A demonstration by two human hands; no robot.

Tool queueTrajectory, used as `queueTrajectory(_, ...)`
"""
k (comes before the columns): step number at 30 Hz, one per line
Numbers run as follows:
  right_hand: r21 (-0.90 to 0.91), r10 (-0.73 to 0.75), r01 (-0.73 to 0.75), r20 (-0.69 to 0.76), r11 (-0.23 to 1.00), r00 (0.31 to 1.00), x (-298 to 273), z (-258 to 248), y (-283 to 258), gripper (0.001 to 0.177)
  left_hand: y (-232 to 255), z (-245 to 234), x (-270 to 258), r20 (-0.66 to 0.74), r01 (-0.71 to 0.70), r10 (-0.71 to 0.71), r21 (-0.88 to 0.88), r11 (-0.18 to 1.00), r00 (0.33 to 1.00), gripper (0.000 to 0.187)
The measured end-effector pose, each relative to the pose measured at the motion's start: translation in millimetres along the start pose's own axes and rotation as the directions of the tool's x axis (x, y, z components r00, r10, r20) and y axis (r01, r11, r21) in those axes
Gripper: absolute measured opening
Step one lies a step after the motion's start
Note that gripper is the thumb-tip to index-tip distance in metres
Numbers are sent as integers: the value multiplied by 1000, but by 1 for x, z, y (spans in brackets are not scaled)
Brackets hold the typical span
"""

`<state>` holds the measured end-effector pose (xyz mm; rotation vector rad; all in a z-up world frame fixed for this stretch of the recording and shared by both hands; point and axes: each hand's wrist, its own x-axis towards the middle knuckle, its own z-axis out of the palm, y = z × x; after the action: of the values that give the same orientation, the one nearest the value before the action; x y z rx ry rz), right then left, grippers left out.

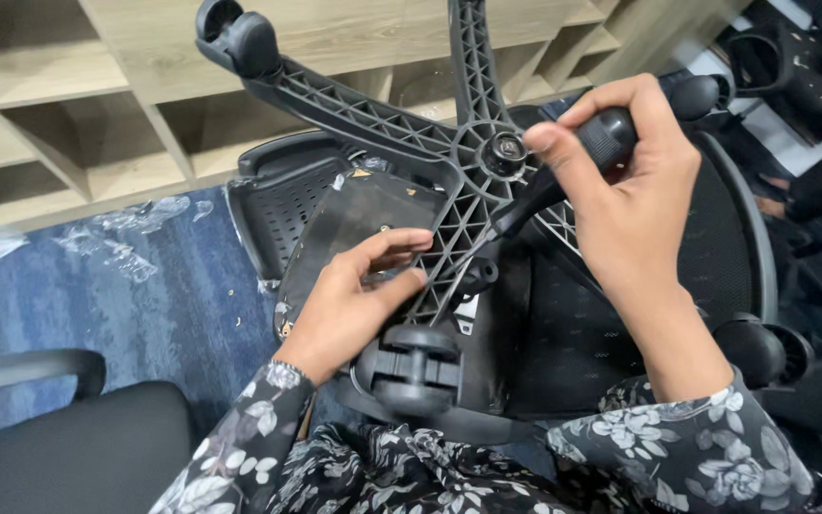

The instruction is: The person uses a screwdriver to tighten screws on the base of an office chair. They work on multiple attachment points on the chair's five-star base while it remains upside down on the floor.

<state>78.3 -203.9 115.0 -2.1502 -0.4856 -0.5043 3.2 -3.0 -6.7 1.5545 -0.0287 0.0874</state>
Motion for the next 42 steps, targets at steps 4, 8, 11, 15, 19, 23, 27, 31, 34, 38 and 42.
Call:
queueTrajectory(4, 325, -120, 52, 190, 944, 974, 2, -4, -8, 20, -14, 1, 1, -7, -31, 30, -94, 995, 1000, 50)
queueTrajectory(8, 516, -117, -118, 401, 849, 909, 7, -23, -19, 44, -19, -1, -1, -5, 231, -237, -215, 949, 971, 53)
queueTrajectory(11, 398, -314, 174, 322, 901, 893, 7, -38, -27, 41, -19, -3, -8, 32, 344, -347, -249, 905, 937, 48)
queueTrajectory(15, 442, -147, 49, 190, 896, 971, 3, -53, -39, 43, -23, -1, -12, 40, 305, -306, -261, 916, 951, 50)
queueTrajectory(19, 431, -194, 100, 180, 897, 964, -2, -53, -45, 47, -30, 0, -5, 42, 272, -270, -254, 928, 962, 50)
queueTrajectory(23, 325, -290, 216, 200, 921, 936, -9, -43, -47, 34, -39, 2, 1, 32, 218, -216, -196, 956, 976, 50)
queueTrajectory(27, 350, -252, 175, 189, 920, 949, -18, -31, -47, 31, -45, 0, 7, 45, 147, -143, -117, 982, 989, 50)
queueTrajectory(31, 299, -298, 233, 193, 925, 935, -22, -18, -39, 35, -42, -2, 11, 31, 140, -137, -87, 986, 990, 46)
queueTrajectory(34, 340, -274, 192, 212, 921, 938, -22, -12, -34, 34, -29, -2, 17, -69, 48, -43, 67, 997, 997, 40)
queueTrajectory(38, 366, -277, 153, 317, 918, 907, -13, -20, -33, 44, 0, 11, 35, -121, -104, 127, 184, 977, 985, 33)
queueTrajectory(42, 363, -175, -2, 452, 932, 874, 1, -32, -37, 56, 27, 23, 42, 100, -194, 171, 315, 929, 980, 32)
